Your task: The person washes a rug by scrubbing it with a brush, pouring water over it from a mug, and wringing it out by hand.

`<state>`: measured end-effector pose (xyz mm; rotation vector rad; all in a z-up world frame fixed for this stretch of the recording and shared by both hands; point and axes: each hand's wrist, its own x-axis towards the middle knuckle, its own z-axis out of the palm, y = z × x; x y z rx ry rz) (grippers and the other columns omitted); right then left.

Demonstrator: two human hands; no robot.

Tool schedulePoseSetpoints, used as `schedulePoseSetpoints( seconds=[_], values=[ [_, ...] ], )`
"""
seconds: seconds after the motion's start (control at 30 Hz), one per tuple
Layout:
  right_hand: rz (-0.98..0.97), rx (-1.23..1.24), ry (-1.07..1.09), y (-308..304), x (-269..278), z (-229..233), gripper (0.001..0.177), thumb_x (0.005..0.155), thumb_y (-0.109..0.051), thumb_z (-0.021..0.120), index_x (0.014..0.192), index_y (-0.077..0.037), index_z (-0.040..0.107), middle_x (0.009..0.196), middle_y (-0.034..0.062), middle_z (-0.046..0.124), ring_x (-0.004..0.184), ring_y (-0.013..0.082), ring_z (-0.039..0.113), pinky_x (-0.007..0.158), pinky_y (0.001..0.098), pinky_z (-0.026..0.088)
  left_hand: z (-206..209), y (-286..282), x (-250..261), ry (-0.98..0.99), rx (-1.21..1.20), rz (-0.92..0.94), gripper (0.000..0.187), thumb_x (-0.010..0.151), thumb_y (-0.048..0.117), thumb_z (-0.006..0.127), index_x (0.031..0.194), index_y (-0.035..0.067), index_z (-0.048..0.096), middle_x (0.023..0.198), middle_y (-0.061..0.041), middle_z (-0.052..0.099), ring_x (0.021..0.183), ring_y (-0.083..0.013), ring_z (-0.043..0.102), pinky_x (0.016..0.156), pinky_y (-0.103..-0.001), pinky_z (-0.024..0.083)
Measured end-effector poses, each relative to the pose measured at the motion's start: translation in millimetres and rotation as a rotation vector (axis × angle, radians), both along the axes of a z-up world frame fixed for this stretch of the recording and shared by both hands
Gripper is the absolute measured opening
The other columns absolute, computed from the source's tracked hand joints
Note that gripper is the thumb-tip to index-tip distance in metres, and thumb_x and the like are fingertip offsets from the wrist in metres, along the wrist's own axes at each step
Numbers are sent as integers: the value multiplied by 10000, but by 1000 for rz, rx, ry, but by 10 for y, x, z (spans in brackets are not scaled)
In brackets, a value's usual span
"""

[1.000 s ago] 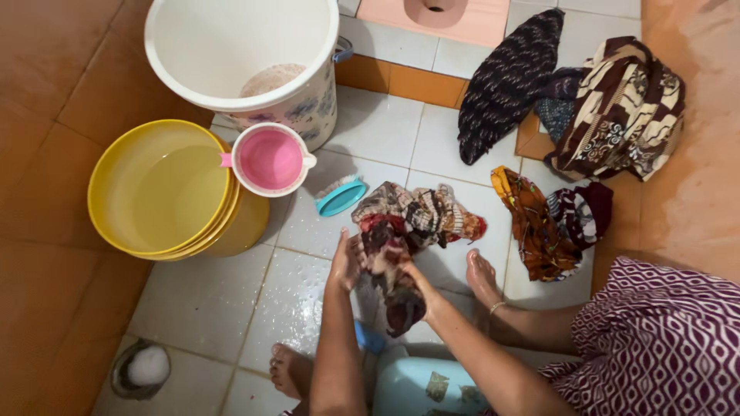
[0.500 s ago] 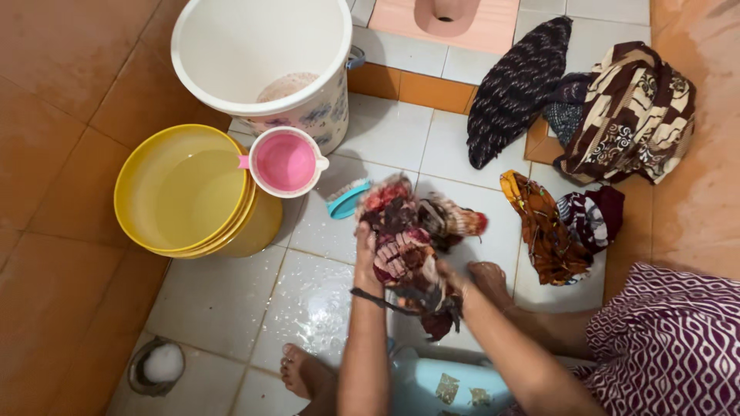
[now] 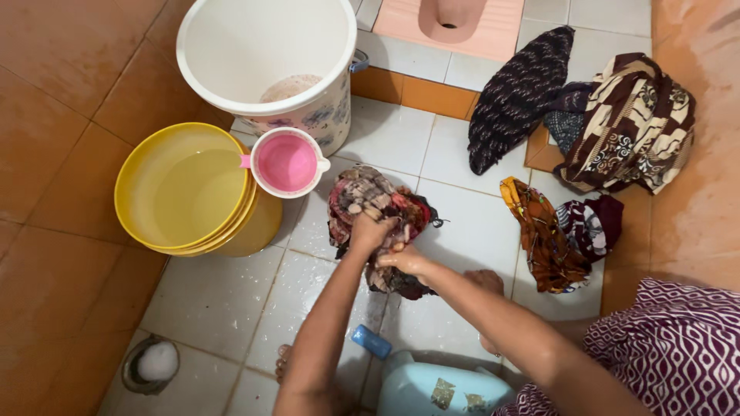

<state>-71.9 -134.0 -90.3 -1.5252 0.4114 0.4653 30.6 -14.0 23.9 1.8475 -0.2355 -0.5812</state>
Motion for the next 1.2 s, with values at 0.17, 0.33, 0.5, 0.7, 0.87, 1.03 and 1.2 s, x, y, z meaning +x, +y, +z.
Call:
schedulePoseSetpoints(
  seconds=[0.17, 0.33, 0.5, 0.7, 0.87, 1.03, 1.2],
  values=[
    [14, -608, 60, 206, -152, -13, 598, 683, -326, 836, 1152, 23, 710, 937, 95, 776, 863, 222, 728, 810, 351, 565, -592, -64, -226, -44, 370, 179, 495, 760, 435, 860, 959, -10, 774, 983, -237, 756, 954, -390, 727, 846, -464, 562],
    [-373, -630, -220, 373, -629, -159, 1328, 672, -400, 928, 1592, -23, 47, 1127, 129, 641, 938, 310, 657, 813, 449, 534, -948, -85, -385, -69, 409, 176, 541, 735, 441, 854, 1072, 30, 751, 1059, -243, 738, 1036, -414, 701, 909, -479, 543],
    [-320, 114, 286, 209, -1042, -94, 767, 792, -486, 843, 1337, -47, 528, 1040, 41, 694, 870, 181, 678, 774, 355, 546, -1279, -167, -599, 2, 317, 418, 634, 662, 434, 906, 1088, 2, 721, 1101, -229, 726, 1037, -397, 697, 902, -463, 542],
    [-295, 794, 571, 329, -1139, 263, 488, 828, -570, 666, 965, -107, 735, 819, 100, 692, 548, 170, 565, 460, 313, 447, -1423, 309, -458, 463, -130, 26, 609, 869, 482, 823, 1259, 28, 707, 1137, -138, 736, 1038, -276, 692, 912, -420, 487],
    [-284, 1345, 439, 260, -1068, 737, 798, 720, -785, 626, 1017, -48, 699, 690, 61, 601, 499, 138, 498, 434, 291, 401, -1109, 458, -880, 921, -962, 210, 722, 932, 630, 502, 1410, 93, 572, 1328, -175, 685, 1175, -331, 701, 1023, -497, 553],
    [-163, 1742, 338, 441, -891, 990, 730, 805, -767, 606, 997, -63, 608, 783, 33, 555, 604, 98, 469, 543, 247, 391, -700, -199, -1295, 732, -1537, 316, 740, 916, 552, 598, 1464, 65, 497, 1412, -215, 608, 1251, -357, 633, 1045, -496, 534],
    [118, 1586, 261, 76, -899, 1075, 673, 876, -615, 733, 1182, -23, 641, 841, 33, 596, 692, 107, 508, 605, 252, 413, 164, 63, -999, 666, -1794, 12, 804, 900, 474, 694, 1518, 36, 422, 1495, -254, 531, 1328, -383, 565, 1068, -494, 516]
  ],
)
